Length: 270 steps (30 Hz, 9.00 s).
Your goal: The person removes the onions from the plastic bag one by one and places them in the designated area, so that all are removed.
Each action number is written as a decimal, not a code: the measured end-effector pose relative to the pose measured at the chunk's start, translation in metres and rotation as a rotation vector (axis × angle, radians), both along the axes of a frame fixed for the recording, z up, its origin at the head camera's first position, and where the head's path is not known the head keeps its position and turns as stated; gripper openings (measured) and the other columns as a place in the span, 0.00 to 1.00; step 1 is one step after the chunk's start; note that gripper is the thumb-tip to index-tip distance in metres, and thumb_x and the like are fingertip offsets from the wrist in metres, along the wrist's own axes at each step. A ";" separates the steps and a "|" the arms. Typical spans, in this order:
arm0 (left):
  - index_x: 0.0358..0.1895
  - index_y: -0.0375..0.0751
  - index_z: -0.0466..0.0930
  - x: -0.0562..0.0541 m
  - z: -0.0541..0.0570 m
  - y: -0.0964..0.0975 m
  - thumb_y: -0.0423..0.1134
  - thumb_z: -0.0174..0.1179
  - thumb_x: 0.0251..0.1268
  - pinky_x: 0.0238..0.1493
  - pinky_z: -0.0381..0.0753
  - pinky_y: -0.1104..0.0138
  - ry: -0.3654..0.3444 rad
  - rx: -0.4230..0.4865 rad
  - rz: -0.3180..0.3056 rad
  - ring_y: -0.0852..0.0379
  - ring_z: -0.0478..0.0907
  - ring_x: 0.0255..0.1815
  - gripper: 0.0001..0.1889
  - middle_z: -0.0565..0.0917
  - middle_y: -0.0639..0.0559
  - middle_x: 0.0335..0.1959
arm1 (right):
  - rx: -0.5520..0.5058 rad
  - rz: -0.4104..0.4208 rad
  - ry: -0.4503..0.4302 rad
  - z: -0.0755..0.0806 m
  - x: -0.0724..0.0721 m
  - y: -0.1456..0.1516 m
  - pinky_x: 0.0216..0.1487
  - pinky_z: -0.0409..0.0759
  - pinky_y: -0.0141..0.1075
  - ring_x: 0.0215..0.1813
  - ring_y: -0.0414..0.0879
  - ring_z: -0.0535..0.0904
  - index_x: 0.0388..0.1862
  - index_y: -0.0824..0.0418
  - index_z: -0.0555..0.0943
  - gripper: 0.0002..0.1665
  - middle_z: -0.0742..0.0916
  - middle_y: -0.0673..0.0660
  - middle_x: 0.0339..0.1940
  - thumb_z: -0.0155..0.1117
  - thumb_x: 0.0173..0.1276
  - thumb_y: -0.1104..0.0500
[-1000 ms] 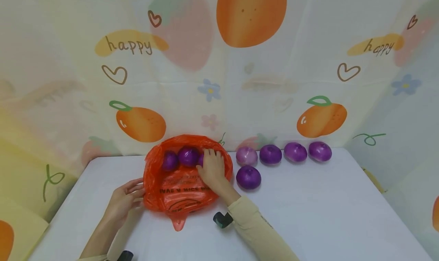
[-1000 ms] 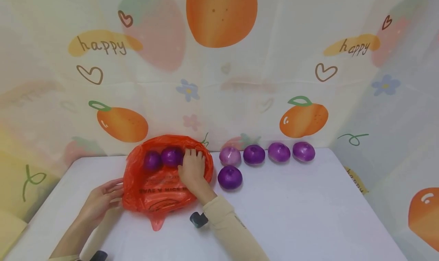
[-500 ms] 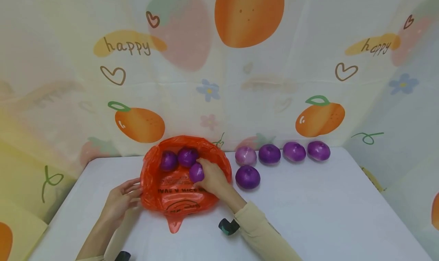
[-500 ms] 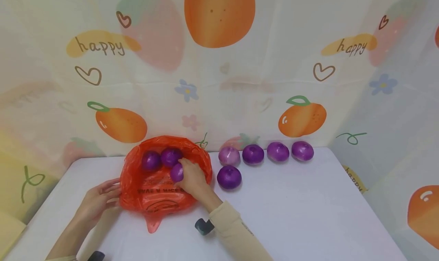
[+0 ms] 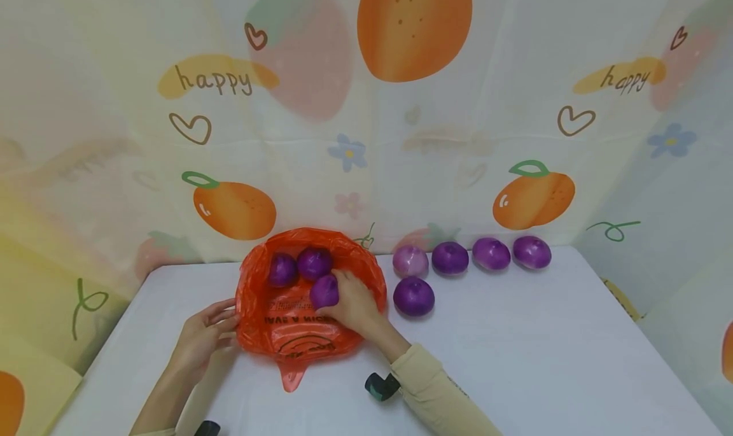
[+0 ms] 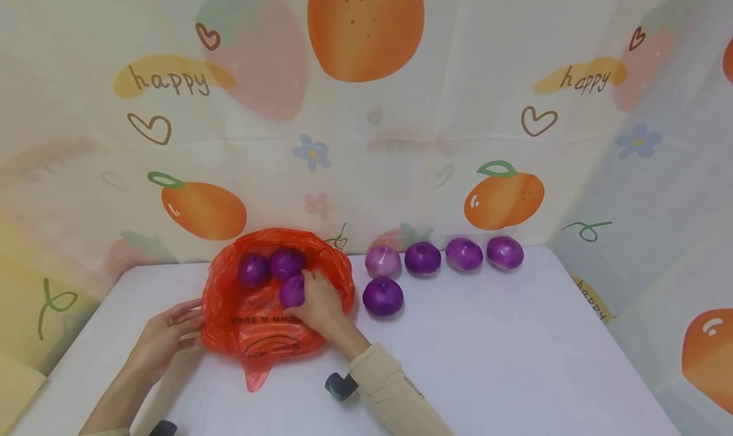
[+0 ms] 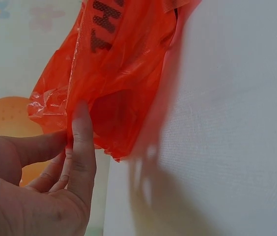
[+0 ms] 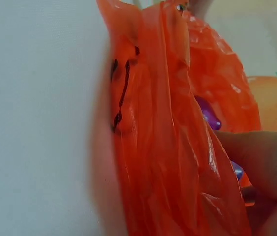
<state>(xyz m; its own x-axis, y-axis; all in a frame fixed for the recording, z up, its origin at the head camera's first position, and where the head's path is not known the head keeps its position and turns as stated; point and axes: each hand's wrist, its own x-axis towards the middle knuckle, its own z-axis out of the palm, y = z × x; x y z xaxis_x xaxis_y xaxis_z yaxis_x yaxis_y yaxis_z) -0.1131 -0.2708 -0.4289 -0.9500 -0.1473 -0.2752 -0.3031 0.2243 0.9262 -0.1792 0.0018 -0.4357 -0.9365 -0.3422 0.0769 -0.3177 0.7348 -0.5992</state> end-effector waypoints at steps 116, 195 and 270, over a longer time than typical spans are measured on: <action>0.70 0.26 0.62 0.005 0.000 -0.006 0.34 0.55 0.72 0.38 0.85 0.66 -0.004 0.063 -0.011 0.60 0.84 0.35 0.27 0.86 0.58 0.42 | -0.206 -0.280 -0.103 -0.002 -0.039 -0.054 0.63 0.74 0.51 0.62 0.63 0.74 0.69 0.71 0.62 0.50 0.75 0.70 0.63 0.74 0.58 0.46; 0.71 0.29 0.61 0.001 0.001 -0.011 0.38 0.55 0.74 0.41 0.85 0.66 -0.015 0.063 -0.001 0.63 0.83 0.39 0.28 0.86 0.59 0.45 | -0.102 -0.157 0.262 0.069 0.010 0.175 0.62 0.72 0.58 0.63 0.63 0.72 0.69 0.63 0.69 0.48 0.75 0.66 0.63 0.80 0.52 0.50; 0.71 0.28 0.60 0.003 -0.008 0.000 0.36 0.55 0.73 0.39 0.83 0.68 -0.039 0.120 0.014 0.64 0.83 0.37 0.29 0.86 0.66 0.38 | -0.069 0.241 -0.066 0.023 -0.027 -0.031 0.66 0.72 0.40 0.66 0.47 0.73 0.71 0.60 0.66 0.46 0.77 0.54 0.66 0.74 0.59 0.45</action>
<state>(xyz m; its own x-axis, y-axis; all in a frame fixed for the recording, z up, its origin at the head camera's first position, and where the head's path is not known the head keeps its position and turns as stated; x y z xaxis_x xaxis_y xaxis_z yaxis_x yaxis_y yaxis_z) -0.1100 -0.2709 -0.4373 -0.9364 -0.1242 -0.3284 -0.3418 0.1086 0.9335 -0.2059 -0.0290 -0.4129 -0.8324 -0.5520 0.0492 -0.4373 0.5997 -0.6702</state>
